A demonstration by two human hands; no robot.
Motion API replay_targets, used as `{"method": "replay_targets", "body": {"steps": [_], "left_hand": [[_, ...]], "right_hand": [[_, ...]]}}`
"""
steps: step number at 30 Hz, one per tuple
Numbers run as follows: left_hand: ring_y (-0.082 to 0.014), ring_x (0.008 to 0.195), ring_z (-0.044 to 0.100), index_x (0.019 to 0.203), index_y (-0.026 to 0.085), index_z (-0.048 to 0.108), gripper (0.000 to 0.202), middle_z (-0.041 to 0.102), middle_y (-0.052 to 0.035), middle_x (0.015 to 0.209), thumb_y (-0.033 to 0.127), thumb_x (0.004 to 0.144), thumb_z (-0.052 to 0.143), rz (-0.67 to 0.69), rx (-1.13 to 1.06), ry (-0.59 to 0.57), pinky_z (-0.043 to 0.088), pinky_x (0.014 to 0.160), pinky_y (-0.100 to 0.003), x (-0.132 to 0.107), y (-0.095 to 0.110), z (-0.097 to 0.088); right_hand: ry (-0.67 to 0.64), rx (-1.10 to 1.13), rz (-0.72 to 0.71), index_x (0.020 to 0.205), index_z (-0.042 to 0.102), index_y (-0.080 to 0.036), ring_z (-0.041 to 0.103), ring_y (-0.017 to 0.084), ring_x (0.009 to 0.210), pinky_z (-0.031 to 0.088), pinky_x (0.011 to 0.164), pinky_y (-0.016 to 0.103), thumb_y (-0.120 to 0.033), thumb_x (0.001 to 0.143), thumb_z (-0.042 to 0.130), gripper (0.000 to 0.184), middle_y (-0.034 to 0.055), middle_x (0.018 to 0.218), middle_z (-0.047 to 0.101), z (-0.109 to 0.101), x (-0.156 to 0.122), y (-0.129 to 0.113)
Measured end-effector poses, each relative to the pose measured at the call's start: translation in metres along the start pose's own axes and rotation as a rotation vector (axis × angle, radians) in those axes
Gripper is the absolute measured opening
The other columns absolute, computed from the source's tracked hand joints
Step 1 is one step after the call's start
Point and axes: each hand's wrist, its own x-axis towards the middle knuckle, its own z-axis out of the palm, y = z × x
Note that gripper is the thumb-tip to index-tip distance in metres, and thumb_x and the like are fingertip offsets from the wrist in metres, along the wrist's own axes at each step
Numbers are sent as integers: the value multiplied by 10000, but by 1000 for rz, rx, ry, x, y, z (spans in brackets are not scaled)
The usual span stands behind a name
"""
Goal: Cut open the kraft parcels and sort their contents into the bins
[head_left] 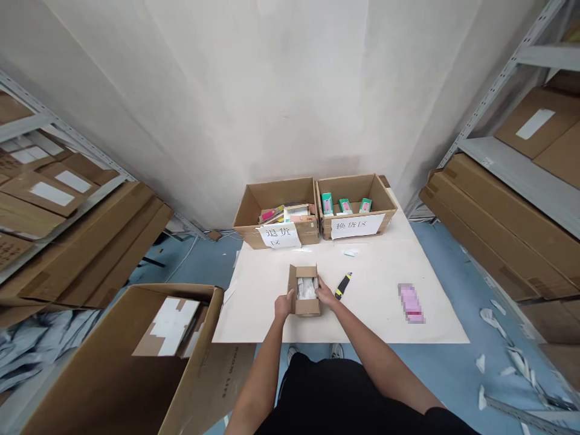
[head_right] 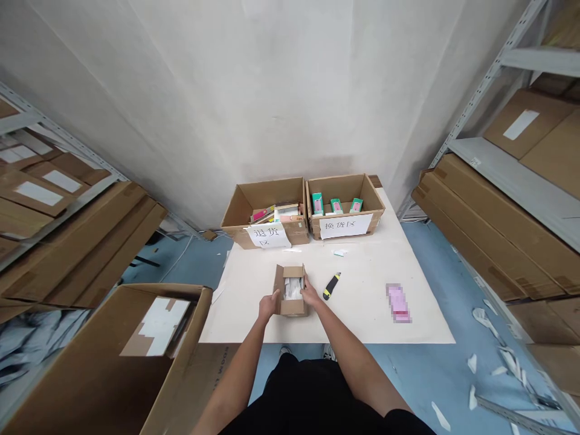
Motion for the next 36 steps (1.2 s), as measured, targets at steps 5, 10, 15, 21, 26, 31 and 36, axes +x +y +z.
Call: {"method": "replay_targets", "body": {"steps": [5, 10, 15, 21, 26, 31, 36], "left_hand": [[-229, 912, 769, 896, 240, 783, 638, 820, -66, 979, 531, 1063, 241, -69, -26, 42, 549, 730, -287, -2, -12, 3], [-268, 1051, 741, 1296, 219, 666, 472, 767, -133, 1206, 493, 1028, 391, -137, 18, 127, 563, 779, -328, -1, -8, -2], [-260, 1457, 448, 1302, 293, 642, 361, 481, -85, 1597, 265, 990, 464, 123, 204, 184, 544, 943, -348, -2, 13, -5], [-401, 1610, 135, 1108, 208, 789, 329, 288, -83, 1723, 164, 862, 574, 333, 248, -36, 354, 1212, -570, -13, 23, 17], [-366, 1629, 16, 1045, 195, 812, 420, 332, -68, 1712, 396, 974, 450, 381, 134, -82, 155, 1298, -596, -23, 18, 15], [-359, 1617, -110, 884, 206, 819, 536, 260, -8, 1741, 656, 934, 530, 378, 36, -128, 171, 1309, -477, -29, 19, 16], [-411, 1612, -99, 1016, 214, 807, 574, 205, -60, 1755, 726, 765, 744, 460, 54, -129, 134, 1307, -550, -29, 11, 19]], "right_hand": [[-17, 184, -77, 1515, 532, -243, 652, 225, 1260, 540, 1013, 343, -195, 829, 504, 688, 64, 1403, 686, -13, -14, 16], [52, 247, 87, 1316, 667, -184, 759, 276, 992, 619, 843, 386, -307, 860, 573, 481, 92, 1047, 794, -11, -15, 39], [250, 37, 54, 1487, 521, -195, 655, 280, 1265, 543, 1061, 427, -175, 759, 575, 731, 123, 1372, 669, -10, -4, 35], [234, -580, -191, 1407, 648, -306, 106, 285, 1626, 245, 1273, 455, -61, 772, 595, 682, 16, 1737, 248, -13, -4, 4], [79, -806, -150, 1440, 647, -264, -64, 345, 1625, 162, 1256, 536, -89, 867, 601, 601, 59, 1773, 83, -2, 0, -21], [99, -886, -128, 1472, 623, -215, -113, 378, 1614, 82, 1263, 573, -107, 864, 615, 618, 94, 1773, 20, 2, 14, -38], [3, -962, -211, 1232, 784, -170, -109, 344, 1618, -7, 1270, 551, -122, 883, 591, 402, 113, 1760, 144, -2, 20, -39]]}}
